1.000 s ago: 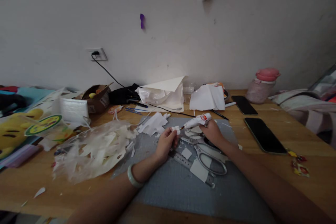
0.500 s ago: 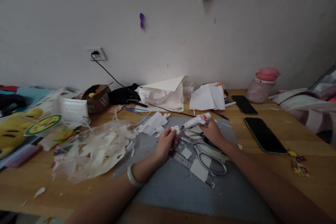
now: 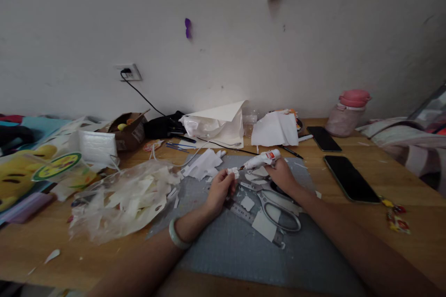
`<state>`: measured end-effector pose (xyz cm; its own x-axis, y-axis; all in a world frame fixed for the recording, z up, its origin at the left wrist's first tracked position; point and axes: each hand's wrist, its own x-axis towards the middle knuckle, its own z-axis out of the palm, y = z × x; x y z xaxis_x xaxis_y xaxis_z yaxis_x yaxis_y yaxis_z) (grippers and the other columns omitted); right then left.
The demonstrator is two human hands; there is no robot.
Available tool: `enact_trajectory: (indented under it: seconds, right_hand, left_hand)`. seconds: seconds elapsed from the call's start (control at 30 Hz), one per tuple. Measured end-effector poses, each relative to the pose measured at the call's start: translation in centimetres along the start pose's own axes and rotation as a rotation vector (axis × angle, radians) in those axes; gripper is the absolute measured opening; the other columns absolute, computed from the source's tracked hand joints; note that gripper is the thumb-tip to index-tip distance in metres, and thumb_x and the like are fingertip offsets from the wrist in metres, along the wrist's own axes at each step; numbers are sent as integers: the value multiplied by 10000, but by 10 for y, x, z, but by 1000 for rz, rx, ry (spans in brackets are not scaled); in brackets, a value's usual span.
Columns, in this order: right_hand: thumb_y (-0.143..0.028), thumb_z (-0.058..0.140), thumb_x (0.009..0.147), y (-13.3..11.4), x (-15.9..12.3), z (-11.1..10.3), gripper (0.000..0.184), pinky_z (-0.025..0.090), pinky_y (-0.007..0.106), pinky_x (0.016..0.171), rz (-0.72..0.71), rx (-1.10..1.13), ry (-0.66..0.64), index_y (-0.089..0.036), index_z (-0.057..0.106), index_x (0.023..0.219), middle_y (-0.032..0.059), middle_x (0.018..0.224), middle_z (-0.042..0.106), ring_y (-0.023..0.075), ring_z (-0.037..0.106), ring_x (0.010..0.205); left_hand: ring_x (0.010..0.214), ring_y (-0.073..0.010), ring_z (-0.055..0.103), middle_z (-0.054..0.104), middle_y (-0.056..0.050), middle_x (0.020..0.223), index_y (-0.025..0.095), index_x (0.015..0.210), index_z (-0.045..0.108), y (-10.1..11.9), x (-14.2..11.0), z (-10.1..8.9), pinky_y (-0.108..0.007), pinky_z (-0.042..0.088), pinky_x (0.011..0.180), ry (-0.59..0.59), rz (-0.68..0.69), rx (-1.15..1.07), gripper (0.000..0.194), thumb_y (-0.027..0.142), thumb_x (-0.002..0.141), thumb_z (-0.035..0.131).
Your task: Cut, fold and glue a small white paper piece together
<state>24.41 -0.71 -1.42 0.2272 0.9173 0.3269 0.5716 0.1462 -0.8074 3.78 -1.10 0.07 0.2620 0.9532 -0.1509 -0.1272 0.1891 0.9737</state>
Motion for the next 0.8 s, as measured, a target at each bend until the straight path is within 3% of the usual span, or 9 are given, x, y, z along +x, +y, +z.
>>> enact_trajectory:
  seconds: [0.8]
  right_hand:
    - [-167, 486, 628, -7, 0, -1, 121, 446, 356, 764, 17, -46, 67, -196, 555, 723, 54, 792, 629, 227, 578, 807]
  left_hand:
    - [387, -58, 378, 489, 72, 495, 182, 657, 462, 1, -1, 0, -180, 287, 397, -20, -4, -11, 208, 360, 667, 571]
